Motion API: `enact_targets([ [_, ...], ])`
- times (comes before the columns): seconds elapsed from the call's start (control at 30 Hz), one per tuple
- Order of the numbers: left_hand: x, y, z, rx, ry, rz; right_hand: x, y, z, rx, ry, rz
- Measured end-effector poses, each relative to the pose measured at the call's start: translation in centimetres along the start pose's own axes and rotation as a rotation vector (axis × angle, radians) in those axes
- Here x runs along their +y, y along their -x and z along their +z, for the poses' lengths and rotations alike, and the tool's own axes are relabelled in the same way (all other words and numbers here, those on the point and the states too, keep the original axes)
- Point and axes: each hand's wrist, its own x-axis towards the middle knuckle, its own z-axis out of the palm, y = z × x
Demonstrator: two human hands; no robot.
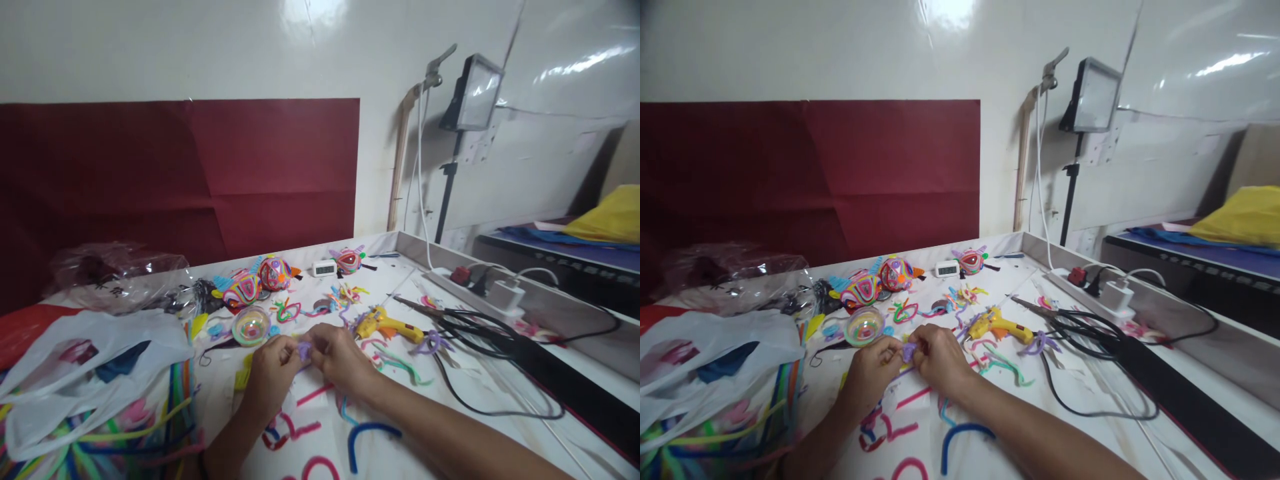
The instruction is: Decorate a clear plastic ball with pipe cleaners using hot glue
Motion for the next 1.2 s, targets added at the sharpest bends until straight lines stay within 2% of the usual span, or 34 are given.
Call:
enact_targets([
  [0.4,0.6,0.1,-0.2,0.025,-0.015,0.023,-0.4,0.2,-0.2,-0.04,0.102,0.014],
  [0.63,0.0,0.1,0.0,-0.016,0.11,-0.102,-0.3,0.3,-0.3,-0.026,0.02,0.014],
  [0.83,-0.4,-0.1,0.3,-0.086,0.39,-0.291,0.7,-0.1,0.2,-0.007,-0.239,0.055],
  [1.03,1.1,0.2,-0.3,-0.138,0.556,-0.344,1.2,-0.6,0.3,-0.028,-0.567,0.118],
  [1.2,1.1,0.1,-0.4,-0.148,0.629,-0.374,0.6,-0.5,-0.2,-0.021,-0.699,0.159],
])
